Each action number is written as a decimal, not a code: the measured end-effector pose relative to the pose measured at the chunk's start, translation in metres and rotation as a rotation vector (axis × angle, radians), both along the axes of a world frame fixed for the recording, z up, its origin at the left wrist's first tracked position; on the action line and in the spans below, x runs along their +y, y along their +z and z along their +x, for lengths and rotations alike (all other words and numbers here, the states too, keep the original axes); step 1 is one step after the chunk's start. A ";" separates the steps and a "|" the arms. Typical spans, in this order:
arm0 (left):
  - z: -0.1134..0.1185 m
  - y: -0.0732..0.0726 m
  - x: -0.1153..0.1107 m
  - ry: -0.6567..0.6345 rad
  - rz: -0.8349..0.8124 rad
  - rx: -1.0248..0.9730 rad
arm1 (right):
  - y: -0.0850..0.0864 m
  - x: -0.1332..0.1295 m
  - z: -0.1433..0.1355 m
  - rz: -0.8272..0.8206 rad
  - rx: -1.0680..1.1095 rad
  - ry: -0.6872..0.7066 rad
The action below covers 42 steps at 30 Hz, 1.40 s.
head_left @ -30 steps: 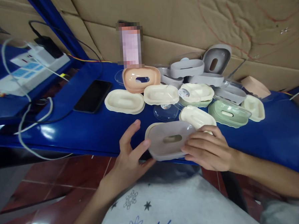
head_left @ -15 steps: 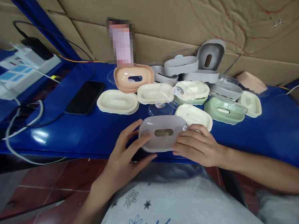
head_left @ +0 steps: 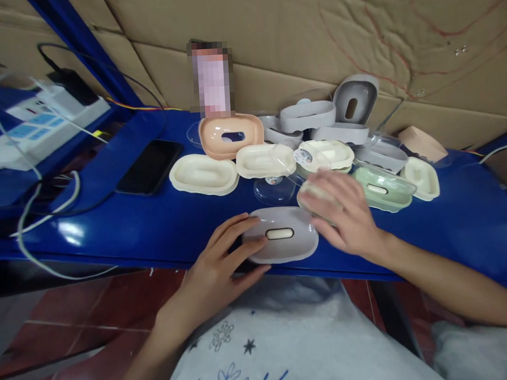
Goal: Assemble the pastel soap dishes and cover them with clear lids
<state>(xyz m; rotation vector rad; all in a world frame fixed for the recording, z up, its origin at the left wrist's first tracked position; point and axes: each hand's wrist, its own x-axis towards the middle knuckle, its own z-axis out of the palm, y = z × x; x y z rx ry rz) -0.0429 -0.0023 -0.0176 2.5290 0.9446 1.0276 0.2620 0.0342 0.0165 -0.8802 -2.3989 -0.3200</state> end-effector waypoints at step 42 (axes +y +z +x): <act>-0.001 0.001 -0.003 0.077 -0.129 -0.034 | 0.006 -0.031 -0.010 -0.163 -0.196 0.114</act>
